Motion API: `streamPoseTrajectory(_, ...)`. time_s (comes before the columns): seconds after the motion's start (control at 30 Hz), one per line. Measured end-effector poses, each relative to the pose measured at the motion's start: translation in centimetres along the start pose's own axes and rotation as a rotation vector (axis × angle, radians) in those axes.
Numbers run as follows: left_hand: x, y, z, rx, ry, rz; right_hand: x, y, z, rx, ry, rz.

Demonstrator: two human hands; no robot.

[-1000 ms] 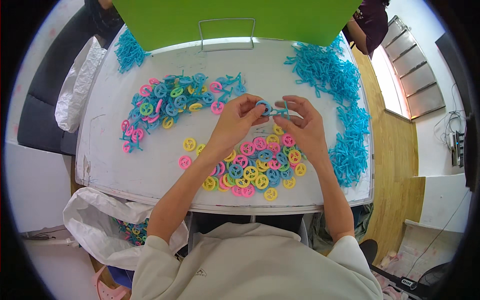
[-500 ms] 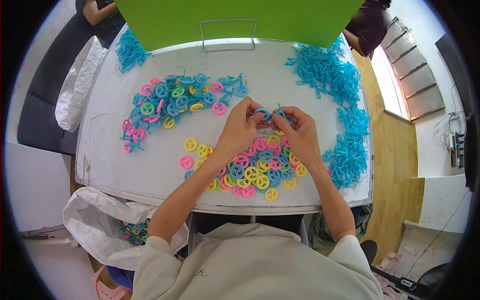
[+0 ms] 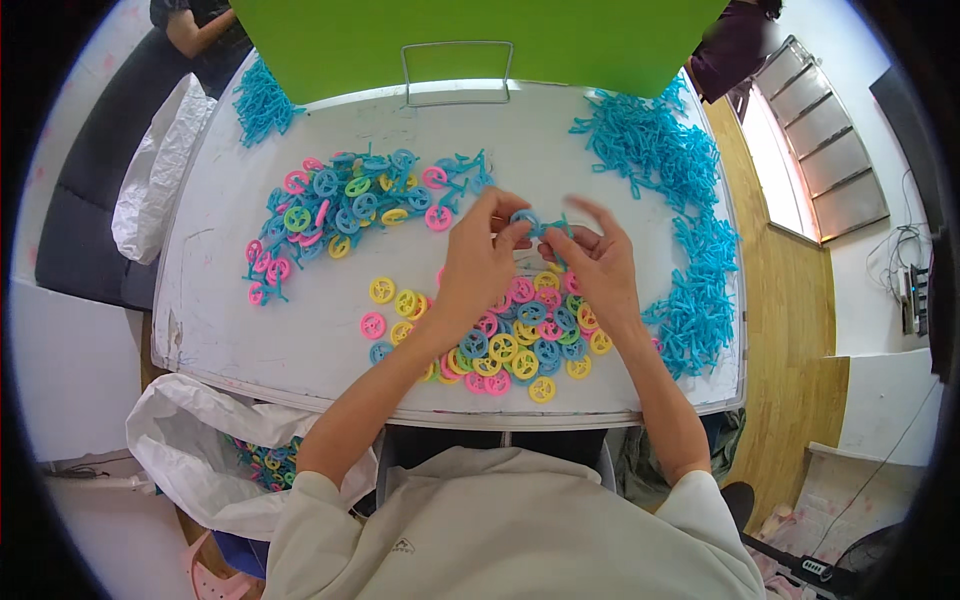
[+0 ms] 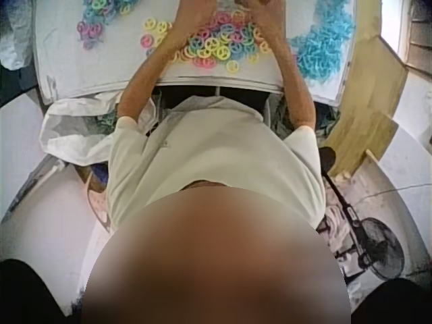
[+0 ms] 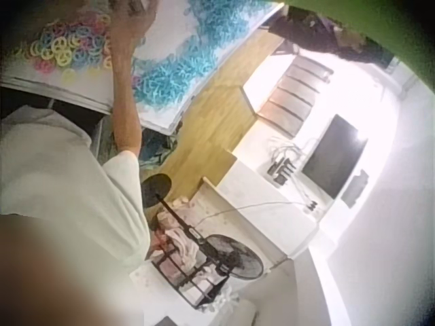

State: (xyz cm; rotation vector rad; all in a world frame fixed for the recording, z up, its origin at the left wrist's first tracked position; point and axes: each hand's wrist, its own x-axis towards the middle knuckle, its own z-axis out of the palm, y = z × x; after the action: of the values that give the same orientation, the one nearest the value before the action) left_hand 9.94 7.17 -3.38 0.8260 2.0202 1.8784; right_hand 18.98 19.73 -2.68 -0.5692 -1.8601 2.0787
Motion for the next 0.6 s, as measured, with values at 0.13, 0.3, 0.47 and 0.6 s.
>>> streamPoseTrajectory(0.13,0.36,-0.23,-0.61,-0.209,-0.049,-0.081,-0.06,-0.4,-0.36,-0.281,-0.006,-0.196)
streamPoseTrajectory(0.3,0.06,0.5,-0.43,-0.256,-0.095,-0.101,-0.09,-0.43,-0.61,-0.23,0.054,-0.135)
streamPoseTrajectory(0.47,0.09,0.23,-0.44,-0.254,-0.08,-0.17,0.02,-0.28,-0.42,-0.155,0.039,-0.061)
streamPoseTrajectory(0.6,0.02,-0.22,-0.44,-0.27,-0.095,-0.206,-0.03,-0.12,-0.25,-0.061,0.071,0.033)
